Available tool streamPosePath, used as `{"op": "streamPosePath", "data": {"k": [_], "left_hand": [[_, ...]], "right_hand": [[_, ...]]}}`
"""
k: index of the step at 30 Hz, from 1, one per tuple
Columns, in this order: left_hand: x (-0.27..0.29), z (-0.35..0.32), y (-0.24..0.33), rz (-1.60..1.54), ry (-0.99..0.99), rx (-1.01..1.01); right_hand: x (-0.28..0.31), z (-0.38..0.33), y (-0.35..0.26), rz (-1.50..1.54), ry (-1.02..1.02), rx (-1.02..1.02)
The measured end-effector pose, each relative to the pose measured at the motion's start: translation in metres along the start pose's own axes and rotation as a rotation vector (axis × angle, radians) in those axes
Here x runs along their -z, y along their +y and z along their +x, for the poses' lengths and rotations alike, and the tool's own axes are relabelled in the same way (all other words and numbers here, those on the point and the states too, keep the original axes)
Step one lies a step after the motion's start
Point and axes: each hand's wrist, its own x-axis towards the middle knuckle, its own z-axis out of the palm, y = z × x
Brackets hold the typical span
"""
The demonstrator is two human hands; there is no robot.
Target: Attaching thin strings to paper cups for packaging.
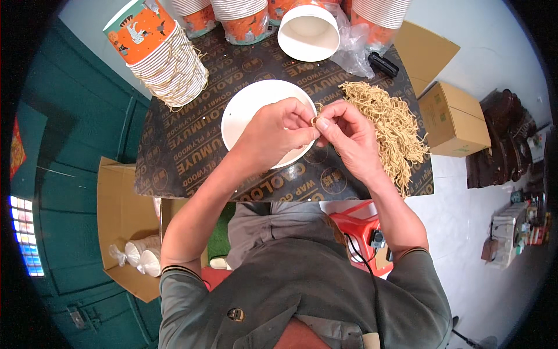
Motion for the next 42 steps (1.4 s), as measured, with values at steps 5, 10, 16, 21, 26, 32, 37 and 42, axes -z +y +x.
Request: {"op": "streamPosePath", "data": {"k": [5, 10, 16, 21, 26, 32, 37, 42], "left_hand": [[0.003, 0.002, -0.002, 0.114, 0.004, -0.076], [0.001, 0.003, 0.001, -0.149, -0.044, 0.024], [0.013, 0.011, 0.008, -0.229, -0.184, 0.188], [0.018, 0.016, -0.003, -0.269, -0.238, 0.198], [0.019, 0.016, 0.000, -0.276, -0.230, 0.246], [0.023, 0.020, 0.003, -0.218, -0.231, 0.290], [0.022, 0.019, -0.006, -0.396, -0.202, 0.341], [0.020, 0.015, -0.001, -0.392, -0.183, 0.361]], "right_hand": [[0.000, 0.000, 0.002, 0.004, 0.010, 0.013], [0.002, 0.001, 0.008, 0.048, 0.016, 0.031], [0.007, 0.000, 0.009, 0.153, 0.001, -0.094], [0.008, 0.001, 0.010, 0.360, -0.020, -0.202], [0.008, 0.002, 0.012, 0.366, -0.025, -0.226], [-0.004, -0.005, 0.018, 0.055, 0.098, 0.026], [0.000, -0.004, 0.013, -0.592, 0.110, 0.618], [0.004, -0.002, 0.017, -0.725, 0.073, 0.811]]}}
